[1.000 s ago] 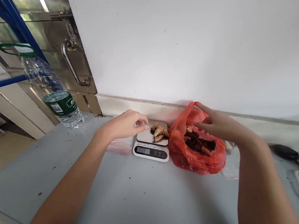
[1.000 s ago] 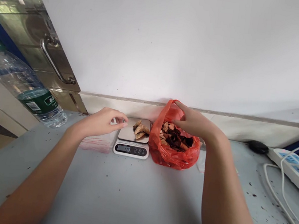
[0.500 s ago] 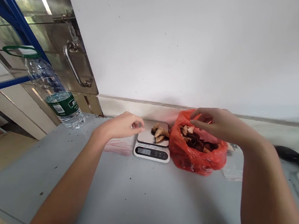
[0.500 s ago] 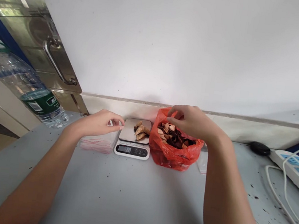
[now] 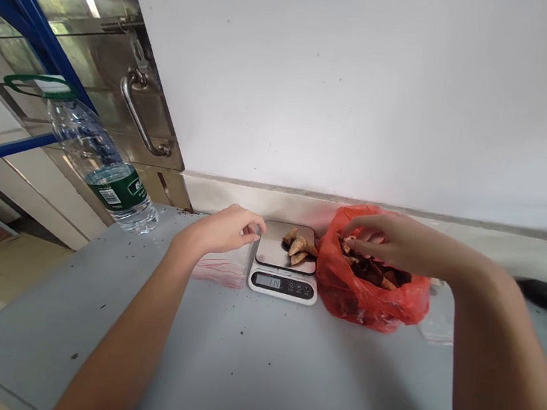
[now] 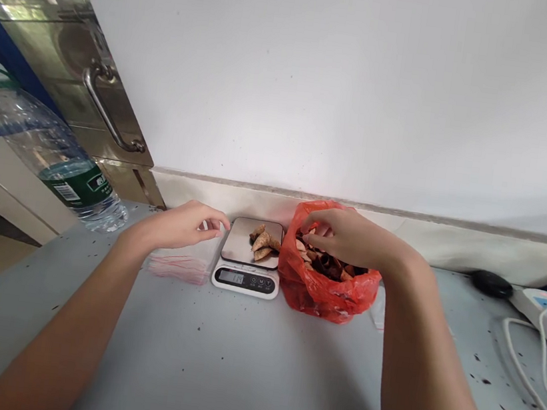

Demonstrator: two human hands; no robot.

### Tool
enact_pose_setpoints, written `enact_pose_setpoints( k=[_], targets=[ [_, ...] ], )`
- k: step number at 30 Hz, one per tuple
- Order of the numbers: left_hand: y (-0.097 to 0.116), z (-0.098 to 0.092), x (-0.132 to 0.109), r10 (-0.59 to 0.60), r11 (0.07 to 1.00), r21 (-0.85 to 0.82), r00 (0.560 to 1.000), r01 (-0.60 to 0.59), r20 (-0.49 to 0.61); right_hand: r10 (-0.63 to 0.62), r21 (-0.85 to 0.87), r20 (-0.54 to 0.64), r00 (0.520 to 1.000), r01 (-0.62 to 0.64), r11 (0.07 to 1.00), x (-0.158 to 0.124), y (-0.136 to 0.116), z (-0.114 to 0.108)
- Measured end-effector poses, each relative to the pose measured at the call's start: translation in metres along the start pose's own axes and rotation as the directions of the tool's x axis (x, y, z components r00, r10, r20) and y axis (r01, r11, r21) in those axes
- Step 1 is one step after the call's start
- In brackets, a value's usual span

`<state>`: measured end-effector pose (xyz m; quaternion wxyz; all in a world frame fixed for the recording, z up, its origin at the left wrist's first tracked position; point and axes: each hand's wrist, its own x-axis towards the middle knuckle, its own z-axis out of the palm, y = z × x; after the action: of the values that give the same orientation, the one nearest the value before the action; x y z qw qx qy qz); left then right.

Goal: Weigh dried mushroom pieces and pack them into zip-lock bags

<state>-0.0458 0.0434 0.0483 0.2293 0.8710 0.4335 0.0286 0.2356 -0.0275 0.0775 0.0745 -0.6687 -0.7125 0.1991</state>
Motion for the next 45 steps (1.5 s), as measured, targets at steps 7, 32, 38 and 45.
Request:
enact_pose_setpoints(
  k=[7,32,38,45],
  targets=[
    [0.007,0.020,0.012,0.039,0.999,0.036,0.995,-0.036,-0.094,-0.024,-0.013,-0.079,0.997,0.023,1.000,0.002,-0.018,-0.001],
    [-0.006,0.042,0.027,0.159,0.987,0.037,0.963,-0.155,-0.216,-0.038,0.101,-0.036,0.999,0.041,0.994,0.030,-0.053,0.058],
    [-0.015,0.023,0.017,0.071,0.997,0.002,0.975,-0.073,-0.211,-0.019,0.180,-0.043,0.999,0.026,0.983,0.039,-0.035,0.058],
    [-0.009,0.030,0.019,0.114,0.993,0.066,0.960,-0.100,-0.257,-0.084,0.188,-0.024,0.996,0.087,0.978,0.038,-0.023,0.051]
  ],
)
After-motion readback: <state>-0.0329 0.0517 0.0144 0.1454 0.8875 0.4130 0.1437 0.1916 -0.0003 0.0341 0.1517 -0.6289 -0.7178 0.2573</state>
